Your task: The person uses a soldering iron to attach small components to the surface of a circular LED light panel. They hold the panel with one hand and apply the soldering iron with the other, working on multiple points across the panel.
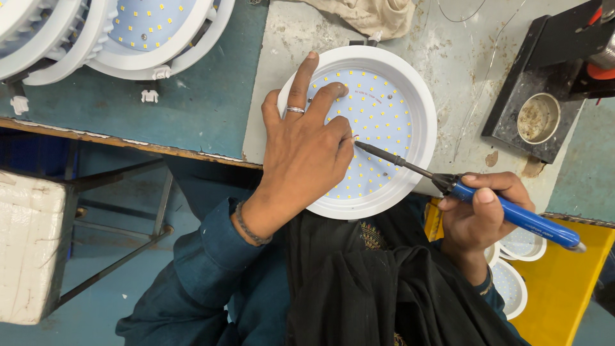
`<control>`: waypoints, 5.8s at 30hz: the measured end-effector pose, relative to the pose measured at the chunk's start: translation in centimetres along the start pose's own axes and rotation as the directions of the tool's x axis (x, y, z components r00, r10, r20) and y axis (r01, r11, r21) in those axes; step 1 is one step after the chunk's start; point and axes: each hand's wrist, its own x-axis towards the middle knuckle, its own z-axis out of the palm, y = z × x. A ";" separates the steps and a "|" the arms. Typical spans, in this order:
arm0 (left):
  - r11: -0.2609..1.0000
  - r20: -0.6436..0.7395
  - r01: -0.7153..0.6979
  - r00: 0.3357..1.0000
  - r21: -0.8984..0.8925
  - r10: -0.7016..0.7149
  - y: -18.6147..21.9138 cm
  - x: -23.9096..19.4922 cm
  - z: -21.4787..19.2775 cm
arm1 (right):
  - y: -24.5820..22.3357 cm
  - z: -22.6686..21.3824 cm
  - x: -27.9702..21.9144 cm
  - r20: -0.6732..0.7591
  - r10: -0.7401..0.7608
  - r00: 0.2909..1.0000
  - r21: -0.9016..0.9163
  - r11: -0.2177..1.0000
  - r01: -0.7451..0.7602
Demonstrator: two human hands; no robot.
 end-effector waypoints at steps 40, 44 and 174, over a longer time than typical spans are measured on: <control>0.999 0.036 -0.023 0.999 -0.036 0.024 -0.7 0.3 -0.1 | -1.1 0.5 -0.2 0.066 -0.181 0.981 -0.091 0.978 0.187; 0.998 -0.198 0.059 0.978 -0.018 -0.062 0.5 -1.0 -3.4 | 0.2 -0.9 0.2 -0.106 -0.276 0.955 -0.041 0.961 0.273; 0.979 -0.027 0.202 0.979 -0.018 -0.202 1.5 -1.2 -1.5 | 1.4 -1.9 2.3 0.002 -0.420 0.907 -0.096 0.903 0.418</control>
